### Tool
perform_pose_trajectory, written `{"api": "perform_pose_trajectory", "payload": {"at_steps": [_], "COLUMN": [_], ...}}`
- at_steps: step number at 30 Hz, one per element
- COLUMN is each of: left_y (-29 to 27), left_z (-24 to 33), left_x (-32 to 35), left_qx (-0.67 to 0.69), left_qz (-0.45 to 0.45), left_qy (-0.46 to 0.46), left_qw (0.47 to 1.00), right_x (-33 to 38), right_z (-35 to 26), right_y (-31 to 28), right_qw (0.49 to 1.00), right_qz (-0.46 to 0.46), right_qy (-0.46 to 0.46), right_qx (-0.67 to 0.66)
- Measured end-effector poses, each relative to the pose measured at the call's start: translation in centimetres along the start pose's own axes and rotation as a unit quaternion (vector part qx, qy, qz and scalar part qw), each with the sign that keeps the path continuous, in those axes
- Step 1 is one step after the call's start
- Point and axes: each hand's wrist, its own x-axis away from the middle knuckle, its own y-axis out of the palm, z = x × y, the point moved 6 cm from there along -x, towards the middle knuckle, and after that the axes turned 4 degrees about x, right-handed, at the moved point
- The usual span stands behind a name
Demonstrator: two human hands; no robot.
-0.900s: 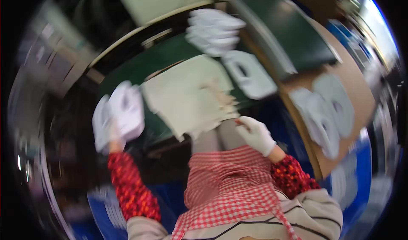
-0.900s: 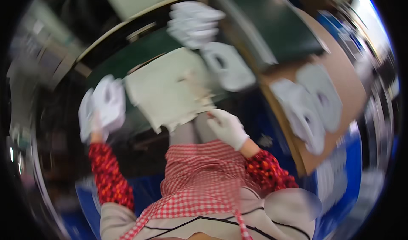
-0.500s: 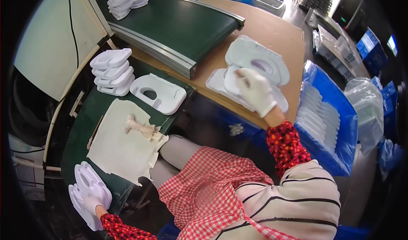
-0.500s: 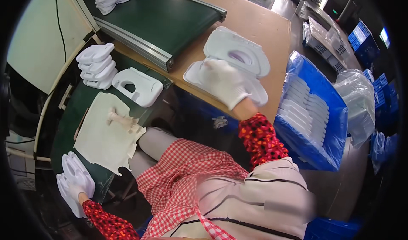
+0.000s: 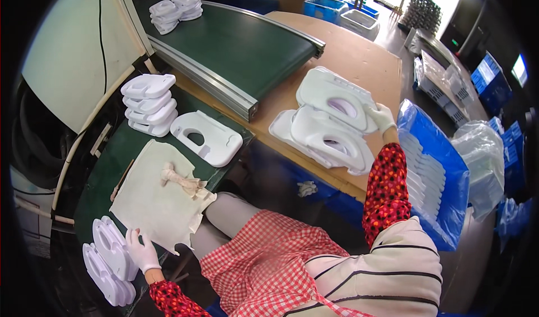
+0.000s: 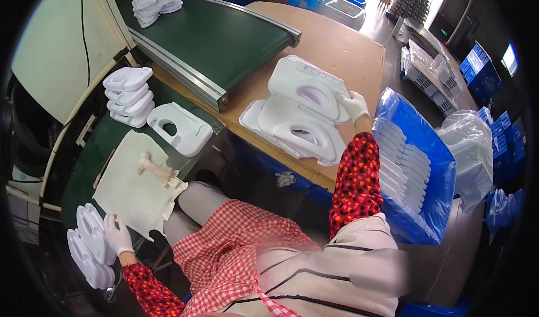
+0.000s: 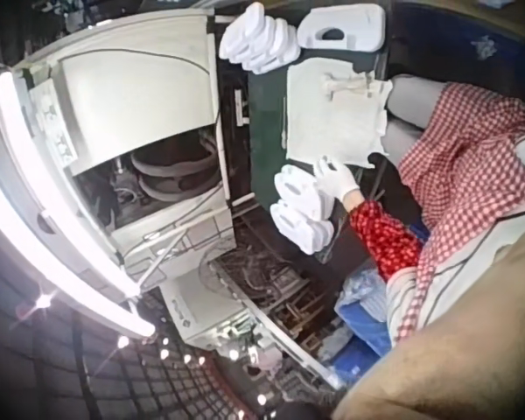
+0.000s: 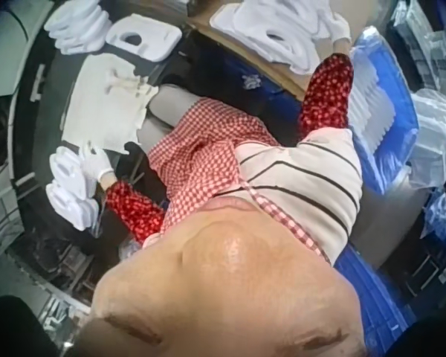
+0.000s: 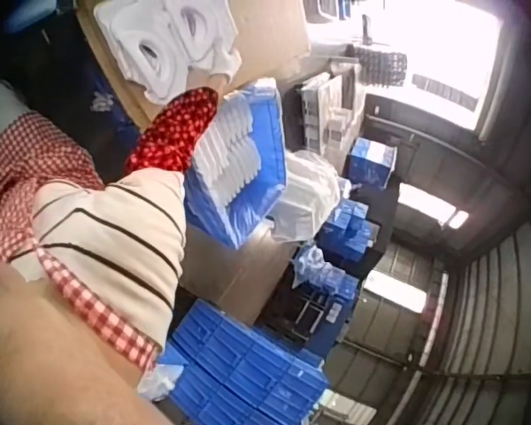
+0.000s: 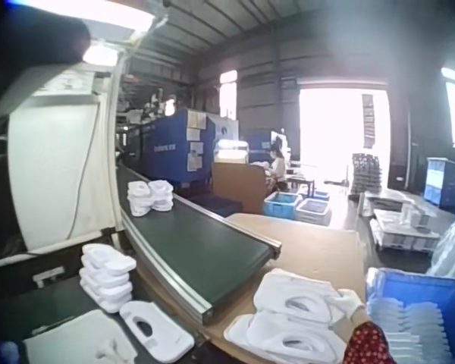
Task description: Cleaning and inspecting white plastic housing components and placing them into a blue storage bin.
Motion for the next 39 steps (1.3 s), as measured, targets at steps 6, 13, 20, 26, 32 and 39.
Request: {"api": "perform_pose_trajectory", "payload": {"at_steps": [6,13,20,26,32,39], "left_y": [-0.6,1.4,-1.2,-1.5,-1.4,-1.3], "left_z": [5.6,15.9,20.8,15.2,14.4,14.5], "left_x": [-0.4,2.5,2.6,6.6,7.8,7.9], "left_qx": [0.061,0.468,0.794,0.814,0.83,0.845], "left_qz": [0.043,-0.109,-0.026,-0.05,-0.038,-0.039], "left_qy": [0.066,0.007,-0.09,-0.185,-0.183,-0.171], "left_qw": [0.995,0.877,0.6,0.548,0.525,0.505], "right_x": [0.0,11.6,31.1,38.7,39.4,38.3], "right_z": [-4.6,-23.3,-33.6,-32.9,-33.0,-32.8], "right_y": [-1.7,-0.8,12.5,18.7,19.9,18.9], "right_qw": [0.977,0.953,0.816,0.69,0.682,0.692], "right_qz": [0.003,0.133,-0.149,-0.584,-0.596,-0.568], "right_qy": [-0.029,-0.239,-0.514,-0.257,-0.263,-0.191], "right_qx": [-0.213,-0.129,-0.217,-0.342,-0.333,-0.402]}}
